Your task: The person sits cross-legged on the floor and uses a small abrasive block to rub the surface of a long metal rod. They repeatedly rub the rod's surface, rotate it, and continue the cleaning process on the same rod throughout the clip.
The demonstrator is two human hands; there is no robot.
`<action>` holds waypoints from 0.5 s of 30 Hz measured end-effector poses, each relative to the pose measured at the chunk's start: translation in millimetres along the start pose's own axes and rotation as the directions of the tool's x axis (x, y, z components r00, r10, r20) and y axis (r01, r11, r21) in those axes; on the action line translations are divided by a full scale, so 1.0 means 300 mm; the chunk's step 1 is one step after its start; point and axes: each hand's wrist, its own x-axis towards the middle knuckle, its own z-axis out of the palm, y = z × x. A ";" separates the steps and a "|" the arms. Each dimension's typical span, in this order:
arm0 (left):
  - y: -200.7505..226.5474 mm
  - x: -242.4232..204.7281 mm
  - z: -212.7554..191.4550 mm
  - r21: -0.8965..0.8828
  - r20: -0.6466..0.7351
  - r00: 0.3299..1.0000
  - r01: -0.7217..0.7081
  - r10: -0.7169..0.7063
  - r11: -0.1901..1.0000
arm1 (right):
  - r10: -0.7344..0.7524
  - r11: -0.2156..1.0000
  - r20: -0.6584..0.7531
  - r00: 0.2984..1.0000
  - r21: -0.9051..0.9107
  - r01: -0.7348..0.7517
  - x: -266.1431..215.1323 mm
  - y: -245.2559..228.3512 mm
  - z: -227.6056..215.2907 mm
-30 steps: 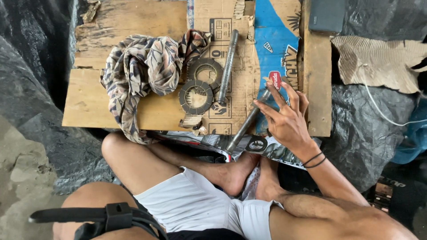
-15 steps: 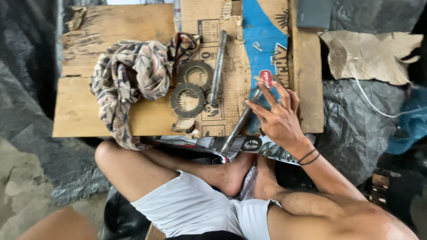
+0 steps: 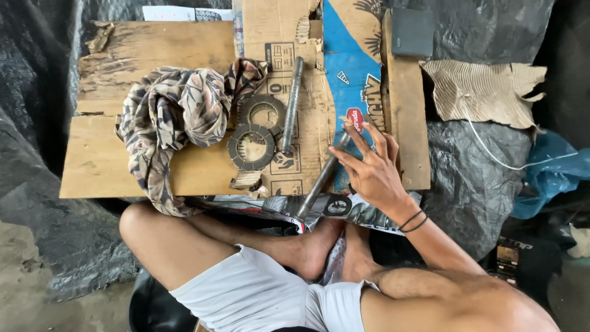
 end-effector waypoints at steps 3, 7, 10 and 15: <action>0.002 0.026 0.094 -0.011 0.003 1.000 -0.003 0.003 1.000 | 0.007 1.000 0.019 1.000 0.000 -0.007 0.001 -0.001 -0.008; 0.010 0.074 0.188 -0.010 -0.016 1.000 -0.013 0.013 1.000 | -0.001 1.000 0.041 0.999 -0.025 0.002 0.007 0.011 -0.019; 0.018 0.093 0.250 -0.022 -0.009 1.000 -0.016 0.016 1.000 | 0.038 0.999 0.107 0.993 -0.033 -0.035 -0.008 0.017 -0.009; 0.025 0.107 0.326 -0.038 0.010 1.000 -0.015 0.015 0.999 | 0.018 1.000 0.225 0.974 -0.004 -0.017 -0.014 0.007 -0.027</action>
